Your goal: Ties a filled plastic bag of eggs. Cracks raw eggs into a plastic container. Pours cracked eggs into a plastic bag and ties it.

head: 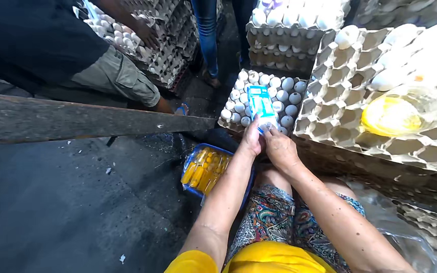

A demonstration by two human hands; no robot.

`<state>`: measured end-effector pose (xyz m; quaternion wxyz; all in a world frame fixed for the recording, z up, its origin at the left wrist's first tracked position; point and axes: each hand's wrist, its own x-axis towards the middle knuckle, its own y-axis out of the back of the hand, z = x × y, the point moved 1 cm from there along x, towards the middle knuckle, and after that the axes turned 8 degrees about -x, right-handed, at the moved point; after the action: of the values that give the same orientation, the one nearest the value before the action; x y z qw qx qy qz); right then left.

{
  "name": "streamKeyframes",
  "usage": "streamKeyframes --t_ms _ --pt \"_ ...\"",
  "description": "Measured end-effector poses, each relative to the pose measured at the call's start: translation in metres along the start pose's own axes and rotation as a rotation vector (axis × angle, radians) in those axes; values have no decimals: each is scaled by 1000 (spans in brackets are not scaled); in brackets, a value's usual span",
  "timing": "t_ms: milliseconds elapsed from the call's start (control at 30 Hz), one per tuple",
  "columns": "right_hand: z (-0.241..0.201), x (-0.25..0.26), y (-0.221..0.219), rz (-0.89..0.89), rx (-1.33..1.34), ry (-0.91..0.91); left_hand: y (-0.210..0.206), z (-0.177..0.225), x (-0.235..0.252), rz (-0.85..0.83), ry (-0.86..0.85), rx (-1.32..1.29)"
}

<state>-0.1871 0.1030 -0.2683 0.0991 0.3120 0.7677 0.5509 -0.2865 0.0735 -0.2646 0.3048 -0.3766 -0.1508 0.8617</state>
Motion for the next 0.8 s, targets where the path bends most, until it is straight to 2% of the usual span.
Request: streamKeyframes --t_ms 133,267,433,633,800 --pt "-1 9 4 103 2 20 7 -7 -6 -121 31 54" --pt "-3 12 5 113 -18 -18 5 -12 -13 -219 84 11" --pt "-6 8 0 210 35 -18 4 -6 -11 -202 61 -2" --pt "0 2 2 218 354 19 4 2 -6 -163 -27 -93" --pt "-5 -9 0 186 266 1 10 -1 -5 -159 -8 -121"
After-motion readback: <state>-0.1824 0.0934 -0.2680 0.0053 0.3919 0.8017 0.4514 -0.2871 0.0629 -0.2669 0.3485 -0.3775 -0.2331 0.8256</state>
